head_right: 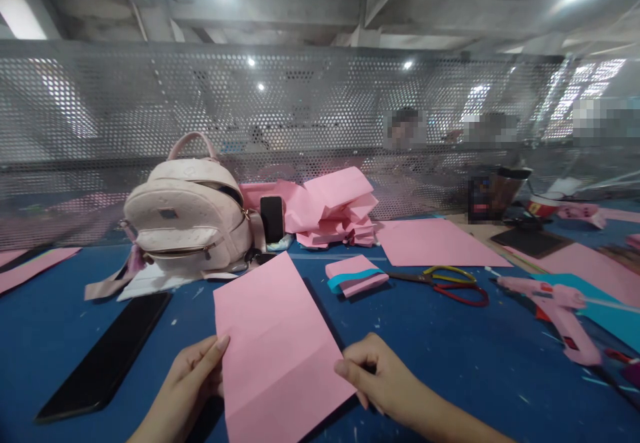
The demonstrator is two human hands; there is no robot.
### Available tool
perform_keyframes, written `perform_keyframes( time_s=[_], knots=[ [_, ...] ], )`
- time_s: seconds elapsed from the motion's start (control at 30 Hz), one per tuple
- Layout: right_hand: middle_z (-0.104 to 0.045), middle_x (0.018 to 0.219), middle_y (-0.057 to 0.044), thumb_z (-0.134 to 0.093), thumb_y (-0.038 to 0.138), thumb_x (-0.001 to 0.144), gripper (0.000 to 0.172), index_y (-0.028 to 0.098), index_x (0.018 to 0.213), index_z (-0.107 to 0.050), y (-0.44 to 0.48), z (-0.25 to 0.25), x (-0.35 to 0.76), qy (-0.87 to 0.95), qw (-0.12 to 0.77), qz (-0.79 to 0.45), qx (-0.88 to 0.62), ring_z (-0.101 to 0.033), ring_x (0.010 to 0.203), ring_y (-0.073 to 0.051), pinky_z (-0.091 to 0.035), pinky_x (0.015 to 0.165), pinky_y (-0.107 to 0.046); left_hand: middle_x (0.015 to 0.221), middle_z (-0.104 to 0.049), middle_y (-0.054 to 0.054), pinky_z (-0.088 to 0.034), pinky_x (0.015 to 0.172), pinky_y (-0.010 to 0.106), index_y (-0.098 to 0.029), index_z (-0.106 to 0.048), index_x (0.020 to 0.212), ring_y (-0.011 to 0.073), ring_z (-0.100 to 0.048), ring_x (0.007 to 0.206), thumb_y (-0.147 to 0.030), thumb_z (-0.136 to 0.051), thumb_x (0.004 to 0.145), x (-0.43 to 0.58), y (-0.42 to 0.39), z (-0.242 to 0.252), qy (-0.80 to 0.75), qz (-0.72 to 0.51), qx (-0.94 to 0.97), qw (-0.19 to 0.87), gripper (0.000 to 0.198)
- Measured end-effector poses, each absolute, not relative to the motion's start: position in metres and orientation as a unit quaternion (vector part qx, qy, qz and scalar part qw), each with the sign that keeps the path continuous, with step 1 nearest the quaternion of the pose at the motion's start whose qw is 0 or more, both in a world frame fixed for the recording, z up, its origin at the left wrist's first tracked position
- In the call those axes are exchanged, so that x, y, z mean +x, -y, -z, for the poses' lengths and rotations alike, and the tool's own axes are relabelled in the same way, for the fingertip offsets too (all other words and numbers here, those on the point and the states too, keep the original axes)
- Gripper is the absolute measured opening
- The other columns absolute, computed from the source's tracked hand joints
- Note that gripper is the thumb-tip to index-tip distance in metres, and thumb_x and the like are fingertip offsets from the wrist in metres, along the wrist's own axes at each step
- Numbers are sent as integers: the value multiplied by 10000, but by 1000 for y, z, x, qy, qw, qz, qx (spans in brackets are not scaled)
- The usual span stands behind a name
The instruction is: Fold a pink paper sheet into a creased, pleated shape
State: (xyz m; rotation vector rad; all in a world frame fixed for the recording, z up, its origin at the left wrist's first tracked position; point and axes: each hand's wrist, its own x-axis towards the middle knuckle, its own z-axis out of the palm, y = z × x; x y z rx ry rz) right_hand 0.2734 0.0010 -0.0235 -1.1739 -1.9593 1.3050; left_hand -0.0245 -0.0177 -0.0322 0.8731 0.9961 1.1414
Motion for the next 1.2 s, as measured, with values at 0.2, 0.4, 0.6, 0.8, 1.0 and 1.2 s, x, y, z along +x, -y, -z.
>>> perform_keyframes(
  time_s=[0.2,0.4,0.6,0.8,1.0,1.2],
  knots=[
    [-358,329,51,-459,834,776,712,208,447,-380,-1,25,275,708,276,-497,-418,-307,264,-55,-197,331,-193,556,-448,-43,-391,461,191,-143,-552,662,69,-403,465,-612,-754,737,-25,17,30,-434,-502,385,641,516],
    [-326,327,59,-417,736,881,715,194,415,-412,1,17,272,740,270,-467,-402,-304,286,-53,-255,377,-195,543,-416,-61,-378,452,178,-147,-524,647,53,-375,452,-597,-764,736,-21,18,26,-443,-522,369,629,518],
    [-413,340,25,-424,814,810,743,188,410,-442,2,13,272,690,264,-539,-404,-324,271,-60,-216,339,-193,534,-546,-12,-478,458,228,-138,-574,672,107,-536,426,-586,-712,796,-21,20,25,-425,-483,413,644,484],
    [-572,460,-46,-360,813,842,827,98,601,-698,0,15,274,673,266,-597,-346,-374,299,-66,-242,346,-185,533,-638,49,-530,465,265,-120,-637,720,170,-631,432,-607,-655,834,-20,23,22,-384,-426,473,669,501],
    [-503,409,-10,-277,725,933,812,124,549,-665,2,15,271,668,284,-556,-405,-370,320,-80,-316,434,-224,533,-636,48,-537,468,269,-120,-640,695,182,-648,448,-610,-668,822,-20,23,20,-380,-425,476,670,507],
    [-351,464,43,-333,816,852,706,201,513,-401,2,10,267,674,290,-489,-471,-323,452,-104,-238,476,-252,544,-643,50,-525,462,260,-116,-673,694,157,-618,415,-626,-686,799,-24,23,22,-378,-413,470,683,521]
  ],
)
